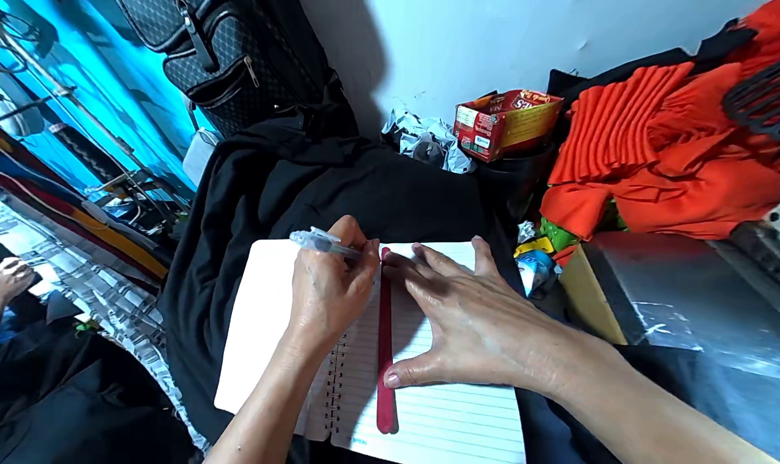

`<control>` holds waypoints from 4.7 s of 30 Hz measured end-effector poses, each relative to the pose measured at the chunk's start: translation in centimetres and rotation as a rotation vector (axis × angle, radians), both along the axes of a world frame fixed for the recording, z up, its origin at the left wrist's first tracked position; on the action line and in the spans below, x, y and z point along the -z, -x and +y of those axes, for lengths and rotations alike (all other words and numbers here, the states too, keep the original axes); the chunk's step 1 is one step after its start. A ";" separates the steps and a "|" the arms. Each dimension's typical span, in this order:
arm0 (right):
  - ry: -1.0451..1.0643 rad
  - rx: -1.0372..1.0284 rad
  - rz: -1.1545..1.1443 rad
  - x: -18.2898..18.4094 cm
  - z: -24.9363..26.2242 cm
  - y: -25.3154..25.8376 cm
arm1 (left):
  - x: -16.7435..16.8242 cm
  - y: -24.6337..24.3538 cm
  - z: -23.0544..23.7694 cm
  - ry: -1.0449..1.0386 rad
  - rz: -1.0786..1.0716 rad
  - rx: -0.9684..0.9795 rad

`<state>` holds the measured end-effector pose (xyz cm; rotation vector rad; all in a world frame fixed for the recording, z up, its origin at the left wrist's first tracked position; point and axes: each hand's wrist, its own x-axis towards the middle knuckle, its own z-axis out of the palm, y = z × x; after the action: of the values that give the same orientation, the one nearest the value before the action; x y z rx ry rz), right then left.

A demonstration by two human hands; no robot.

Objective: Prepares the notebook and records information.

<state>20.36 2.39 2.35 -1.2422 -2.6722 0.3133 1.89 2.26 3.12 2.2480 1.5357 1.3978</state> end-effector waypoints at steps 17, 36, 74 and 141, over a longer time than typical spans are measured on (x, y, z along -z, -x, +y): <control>0.088 0.041 -0.036 -0.6 -0.4 0.3 | -0.5 -0.2 -1.1 0.033 0.073 -0.022; 0.107 0.041 -0.035 -0.7 -0.5 0.4 | 3.1 0.2 -12.5 0.018 0.056 -0.006; -0.106 0.000 -0.040 0.4 -0.6 -2.0 | 7.4 2.0 -9.9 -0.218 0.215 -0.195; 0.047 -0.010 -0.130 -1.0 -0.5 -1.4 | 0.7 -1.5 0.7 0.037 -0.127 0.044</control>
<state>21.75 1.87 3.32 -1.3052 -2.7961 0.3092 3.37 3.00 2.39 2.1141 1.4518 1.4563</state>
